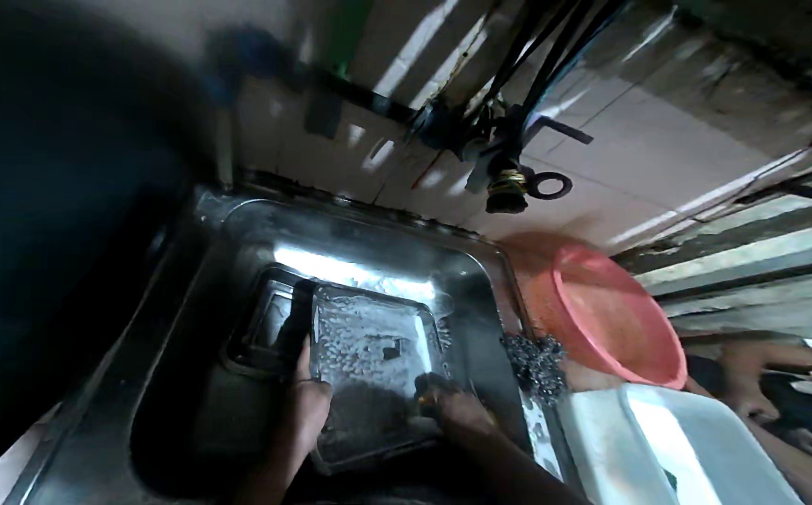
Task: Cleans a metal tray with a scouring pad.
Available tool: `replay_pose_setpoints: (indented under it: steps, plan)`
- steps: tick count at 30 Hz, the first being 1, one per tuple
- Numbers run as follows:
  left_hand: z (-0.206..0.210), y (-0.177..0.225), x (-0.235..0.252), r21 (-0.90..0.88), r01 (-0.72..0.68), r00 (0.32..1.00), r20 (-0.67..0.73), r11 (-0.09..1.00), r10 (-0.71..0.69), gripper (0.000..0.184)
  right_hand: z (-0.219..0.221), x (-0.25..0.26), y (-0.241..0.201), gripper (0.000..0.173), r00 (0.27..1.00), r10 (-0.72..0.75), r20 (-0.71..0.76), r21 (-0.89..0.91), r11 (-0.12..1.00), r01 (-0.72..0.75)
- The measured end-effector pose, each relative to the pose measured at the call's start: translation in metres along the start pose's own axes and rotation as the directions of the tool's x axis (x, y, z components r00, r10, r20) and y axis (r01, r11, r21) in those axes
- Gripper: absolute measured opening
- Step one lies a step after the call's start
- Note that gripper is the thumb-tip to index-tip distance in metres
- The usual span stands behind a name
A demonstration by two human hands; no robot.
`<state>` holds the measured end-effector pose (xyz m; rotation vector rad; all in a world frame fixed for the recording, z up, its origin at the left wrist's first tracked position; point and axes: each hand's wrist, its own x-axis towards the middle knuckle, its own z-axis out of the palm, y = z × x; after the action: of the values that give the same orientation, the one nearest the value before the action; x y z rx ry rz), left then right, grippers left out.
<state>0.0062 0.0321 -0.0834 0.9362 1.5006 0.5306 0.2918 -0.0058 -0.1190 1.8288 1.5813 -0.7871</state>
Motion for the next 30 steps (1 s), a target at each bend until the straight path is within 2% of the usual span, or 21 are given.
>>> replay_pose_setpoints:
  steps: [3, 6, 8, 10, 12, 14, 16, 18, 20, 22, 23, 24, 25, 27, 28, 29, 30]
  plan:
    - [-0.001, 0.004, -0.004, 0.025, -0.007, 1.000, 0.003, 1.000, 0.007, 0.084, 0.000, -0.013, -0.007, 0.047, 0.994, 0.073, 0.085, 0.016, 0.997, -0.074]
    - [-0.002, 0.004, -0.005, -0.007, -0.056, 0.998, 0.019, 0.998, 0.056, 0.083, -0.008, -0.023, -0.025, 0.051, 0.976, 0.128, 0.178, 0.160, 0.975, -0.157]
    - [-0.001, 0.003, -0.005, -0.045, -0.085, 0.996, 0.013, 0.995, 0.086, 0.083, -0.012, -0.036, -0.050, 0.052, 0.991, 0.045, 0.129, 0.224, 0.972, -0.073]
    - [0.000, 0.002, -0.003, -0.053, -0.079, 0.997, 0.002, 0.995, 0.080, 0.084, -0.019, -0.050, -0.086, 0.048, 0.992, -0.116, 0.047, 0.309, 0.946, 0.096]
    - [0.000, 0.004, -0.002, -0.026, -0.067, 0.998, -0.002, 0.997, 0.067, 0.083, -0.021, -0.056, -0.122, 0.045, 0.964, -0.258, -0.068, 0.396, 0.880, 0.264]
    - [0.000, 0.004, -0.001, 0.003, -0.056, 0.998, -0.004, 0.998, 0.056, 0.082, -0.024, -0.062, -0.148, 0.044, 0.940, -0.327, -0.103, 0.458, 0.823, 0.336]
    - [0.000, 0.005, 0.000, -0.003, -0.032, 0.999, 0.002, 0.999, 0.032, 0.083, -0.021, -0.066, -0.154, 0.043, 0.923, -0.362, -0.130, 0.538, 0.757, 0.372]
    - [0.000, 0.004, 0.001, -0.023, -0.026, 1.000, 0.006, 0.999, 0.026, 0.085, -0.006, -0.059, -0.136, 0.043, 0.898, -0.378, -0.226, 0.555, 0.707, 0.438]
    - [0.002, 0.003, 0.002, -0.044, -0.006, 1.000, 0.012, 0.999, 0.006, 0.086, 0.010, -0.039, -0.101, 0.044, 0.907, -0.313, -0.281, 0.501, 0.759, 0.417]
    - [0.001, 0.005, 0.002, -0.062, 0.018, 1.000, 0.012, 0.998, -0.017, 0.086, 0.011, -0.018, -0.056, 0.053, 0.967, -0.124, -0.223, 0.469, 0.856, 0.218]
    - [0.001, 0.005, 0.002, -0.063, 0.025, 0.999, 0.026, 0.998, -0.023, 0.087, 0.005, -0.008, -0.037, 0.056, 0.986, 0.013, -0.168, 0.459, 0.886, 0.066]
    - [0.001, 0.005, 0.001, -0.067, 0.026, 0.999, 0.037, 0.997, -0.023, 0.088, -0.001, 0.004, -0.022, 0.057, 0.979, 0.144, -0.147, 0.477, 0.877, -0.058]
    - [0.001, 0.005, 0.001, -0.064, 0.021, 0.999, 0.046, 0.998, -0.018, 0.088, -0.004, 0.017, -0.013, 0.056, 0.953, 0.250, -0.172, 0.543, 0.831, -0.121]
    - [0.001, 0.003, 0.002, -0.026, 0.019, 0.999, 0.038, 0.999, -0.018, 0.089, -0.008, 0.041, -0.023, 0.053, 0.867, 0.410, -0.282, 0.674, 0.728, -0.125]
    - [0.002, 0.003, 0.003, -0.002, 0.018, 0.999, 0.036, 1.000, -0.018, 0.091, -0.011, 0.048, -0.043, 0.055, 0.829, 0.452, -0.329, 0.686, 0.718, -0.119]
    - [0.002, 0.004, 0.003, 0.017, 0.013, 0.999, 0.037, 1.000, -0.014, 0.091, -0.015, 0.049, -0.069, 0.059, 0.814, 0.443, -0.377, 0.673, 0.734, -0.088]
    - [0.001, 0.005, 0.003, 0.030, 0.002, 1.000, 0.029, 1.000, -0.003, 0.092, -0.017, 0.044, -0.099, 0.060, 0.808, 0.378, -0.453, 0.649, 0.761, 0.008]
